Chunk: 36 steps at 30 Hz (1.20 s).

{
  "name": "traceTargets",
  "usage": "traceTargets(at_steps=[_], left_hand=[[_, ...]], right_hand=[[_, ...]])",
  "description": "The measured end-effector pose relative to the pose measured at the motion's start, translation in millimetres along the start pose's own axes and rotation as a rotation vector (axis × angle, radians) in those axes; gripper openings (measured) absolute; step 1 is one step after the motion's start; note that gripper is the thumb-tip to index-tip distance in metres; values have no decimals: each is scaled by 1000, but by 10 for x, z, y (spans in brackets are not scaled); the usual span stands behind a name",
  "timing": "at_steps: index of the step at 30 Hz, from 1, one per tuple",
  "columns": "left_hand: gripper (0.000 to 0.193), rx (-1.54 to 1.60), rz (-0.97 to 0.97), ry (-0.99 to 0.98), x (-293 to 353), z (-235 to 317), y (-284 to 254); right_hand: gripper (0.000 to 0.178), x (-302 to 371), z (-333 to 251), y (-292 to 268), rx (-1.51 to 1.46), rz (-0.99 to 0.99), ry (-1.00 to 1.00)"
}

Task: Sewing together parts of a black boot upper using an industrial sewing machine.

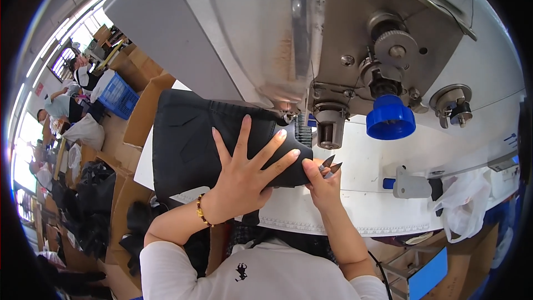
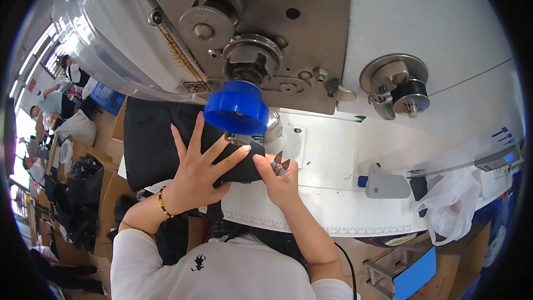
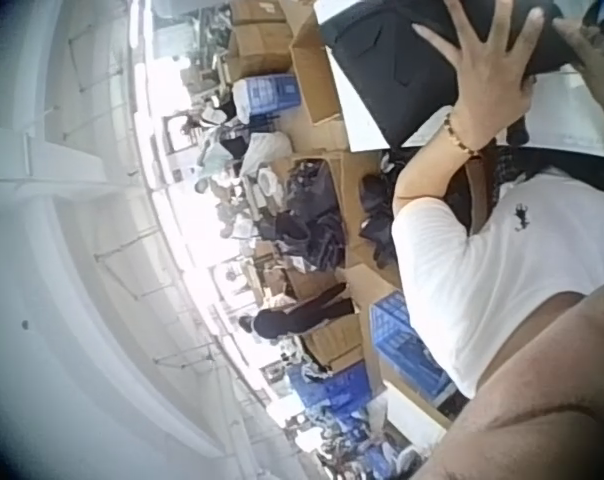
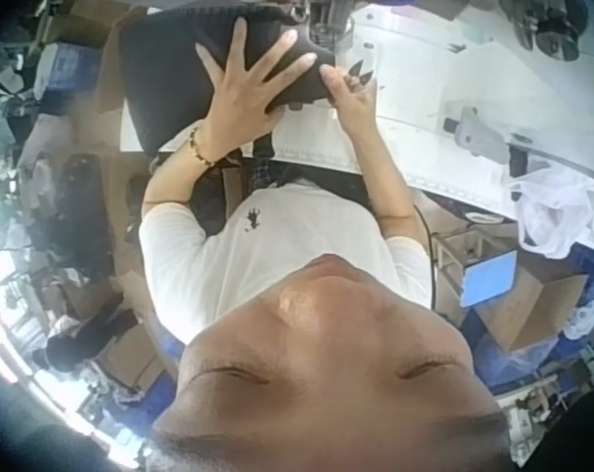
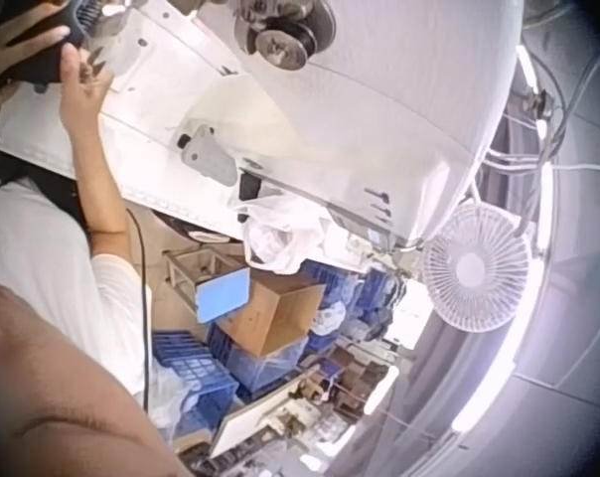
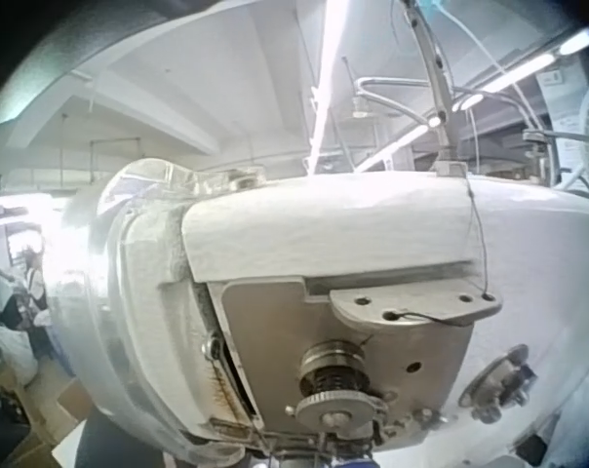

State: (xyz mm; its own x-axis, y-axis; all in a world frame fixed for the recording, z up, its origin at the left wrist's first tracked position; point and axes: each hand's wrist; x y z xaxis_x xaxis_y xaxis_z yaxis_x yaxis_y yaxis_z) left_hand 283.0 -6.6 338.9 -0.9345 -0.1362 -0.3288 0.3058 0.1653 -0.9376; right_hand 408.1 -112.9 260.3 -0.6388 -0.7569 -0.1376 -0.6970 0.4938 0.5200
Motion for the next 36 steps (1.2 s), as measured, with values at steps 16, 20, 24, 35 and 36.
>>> traceTargets(at_steps=[16, 20, 24, 35, 36], left_hand=[[74, 66, -113, 31, -83, -158, -92], [74, 90, -99, 39, -77, -203, -90], [71, 77, -94, 47, -122, -192, -103], [72, 84, -104, 124, -211, -364, -148], [72, 84, -100, 125, -212, -378, -158]], right_hand=[[23, -64, -79, 124, 33, 18, -37], [23, -55, -52, 91, 59, -12, -4], [16, -89, -104, 192, 6, 62, -64], [18, -120, -73, 255, 7, 103, -57], [19, -118, -63, 276, 9, 113, -94]])
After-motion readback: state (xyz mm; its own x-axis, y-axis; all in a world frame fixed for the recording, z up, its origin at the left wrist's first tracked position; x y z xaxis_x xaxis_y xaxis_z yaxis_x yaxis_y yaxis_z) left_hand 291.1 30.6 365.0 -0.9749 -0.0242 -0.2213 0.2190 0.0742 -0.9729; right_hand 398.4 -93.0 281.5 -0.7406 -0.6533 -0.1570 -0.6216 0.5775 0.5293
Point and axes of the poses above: each hand's wrist, its own x-axis away from the middle knuckle, its own y-axis out of the palm, z = x × y, and after that the axes turned 4 degrees about -x, right-handed
